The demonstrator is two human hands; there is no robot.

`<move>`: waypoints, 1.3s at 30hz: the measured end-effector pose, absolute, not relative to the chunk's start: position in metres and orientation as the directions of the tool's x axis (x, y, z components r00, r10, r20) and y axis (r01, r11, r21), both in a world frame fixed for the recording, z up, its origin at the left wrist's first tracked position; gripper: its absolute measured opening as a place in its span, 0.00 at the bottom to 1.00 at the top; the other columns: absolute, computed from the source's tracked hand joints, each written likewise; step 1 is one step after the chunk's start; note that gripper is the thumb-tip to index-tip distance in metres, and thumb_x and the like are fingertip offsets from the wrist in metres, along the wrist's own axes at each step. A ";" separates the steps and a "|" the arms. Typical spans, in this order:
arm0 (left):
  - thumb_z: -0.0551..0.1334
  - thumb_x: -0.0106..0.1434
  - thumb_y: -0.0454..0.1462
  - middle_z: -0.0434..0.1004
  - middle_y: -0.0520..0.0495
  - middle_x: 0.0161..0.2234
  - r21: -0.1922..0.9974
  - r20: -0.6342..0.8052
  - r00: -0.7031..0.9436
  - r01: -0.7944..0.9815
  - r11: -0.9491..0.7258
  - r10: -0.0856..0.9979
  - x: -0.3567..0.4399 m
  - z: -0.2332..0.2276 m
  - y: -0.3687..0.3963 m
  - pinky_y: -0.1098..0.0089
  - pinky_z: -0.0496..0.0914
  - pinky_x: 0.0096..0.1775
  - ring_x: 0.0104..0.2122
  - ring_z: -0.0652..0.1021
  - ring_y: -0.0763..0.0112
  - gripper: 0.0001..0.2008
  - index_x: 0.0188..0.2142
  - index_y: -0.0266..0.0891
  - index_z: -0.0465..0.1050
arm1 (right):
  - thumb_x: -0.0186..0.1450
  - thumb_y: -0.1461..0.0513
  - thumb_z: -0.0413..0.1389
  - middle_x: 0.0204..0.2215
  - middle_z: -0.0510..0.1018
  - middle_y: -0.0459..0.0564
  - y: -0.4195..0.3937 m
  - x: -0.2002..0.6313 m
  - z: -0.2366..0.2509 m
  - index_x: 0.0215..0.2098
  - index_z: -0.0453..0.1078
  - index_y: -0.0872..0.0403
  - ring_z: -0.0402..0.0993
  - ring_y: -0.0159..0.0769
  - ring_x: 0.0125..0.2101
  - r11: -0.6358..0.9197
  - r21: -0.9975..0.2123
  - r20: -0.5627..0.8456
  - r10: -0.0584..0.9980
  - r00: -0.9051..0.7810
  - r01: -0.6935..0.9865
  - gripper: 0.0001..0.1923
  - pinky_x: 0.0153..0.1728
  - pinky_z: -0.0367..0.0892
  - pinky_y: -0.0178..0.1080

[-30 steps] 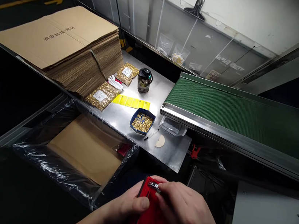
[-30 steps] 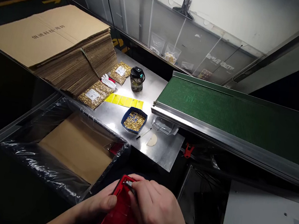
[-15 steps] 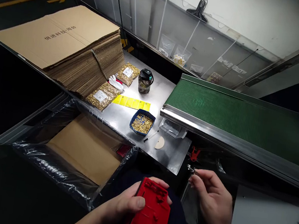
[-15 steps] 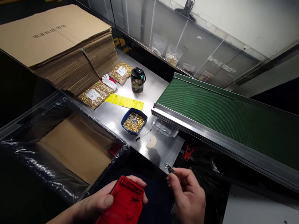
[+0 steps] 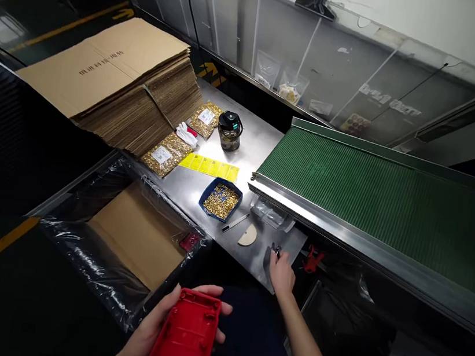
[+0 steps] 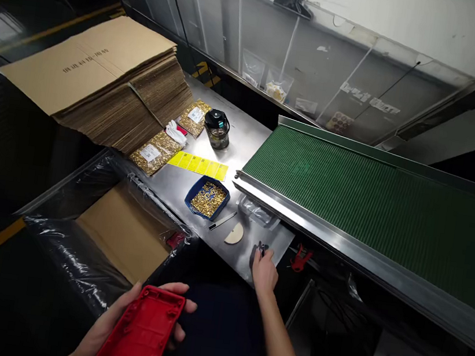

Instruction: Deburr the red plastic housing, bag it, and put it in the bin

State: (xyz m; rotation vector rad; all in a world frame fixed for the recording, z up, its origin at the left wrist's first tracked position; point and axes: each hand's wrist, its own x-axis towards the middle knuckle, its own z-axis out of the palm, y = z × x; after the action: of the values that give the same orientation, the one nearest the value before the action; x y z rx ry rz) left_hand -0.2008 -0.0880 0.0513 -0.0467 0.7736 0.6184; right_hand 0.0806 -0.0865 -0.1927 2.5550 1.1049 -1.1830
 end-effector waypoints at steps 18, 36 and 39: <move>0.63 0.71 0.45 0.77 0.24 0.55 0.214 -0.951 0.057 -0.584 0.783 0.303 -0.140 0.027 -0.083 0.54 0.79 0.43 0.41 0.84 0.44 0.25 0.60 0.29 0.69 | 0.72 0.59 0.59 0.60 0.71 0.55 -0.005 0.061 -0.244 0.56 0.71 0.54 0.67 0.49 0.60 0.195 -0.520 -0.374 0.824 -0.426 0.832 0.15 0.61 0.64 0.59; 0.57 0.72 0.56 0.84 0.35 0.35 0.091 -0.980 0.056 -0.731 0.677 0.192 -0.124 0.003 -0.077 0.61 0.80 0.27 0.27 0.84 0.54 0.26 0.46 0.33 0.74 | 0.70 0.54 0.56 0.42 0.75 0.46 -0.062 0.085 -0.033 0.50 0.66 0.49 0.72 0.36 0.38 -0.132 -0.980 -0.193 0.798 -0.572 0.146 0.13 0.41 0.67 0.36; 0.58 0.71 0.56 0.84 0.35 0.33 0.085 -0.981 0.063 -0.713 0.696 0.184 -0.119 0.006 -0.074 0.62 0.79 0.26 0.26 0.84 0.53 0.26 0.44 0.33 0.74 | 0.67 0.57 0.61 0.36 0.74 0.44 -0.058 0.078 -0.017 0.42 0.69 0.51 0.68 0.34 0.33 -0.172 -0.983 -0.176 0.785 -0.594 0.064 0.09 0.35 0.61 0.36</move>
State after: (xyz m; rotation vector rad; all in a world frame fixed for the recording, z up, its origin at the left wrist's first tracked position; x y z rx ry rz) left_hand -0.1189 -0.0741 0.0058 -0.4881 1.3476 0.7194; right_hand 0.0784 -0.0578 -0.0172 1.3857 2.2371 -2.5771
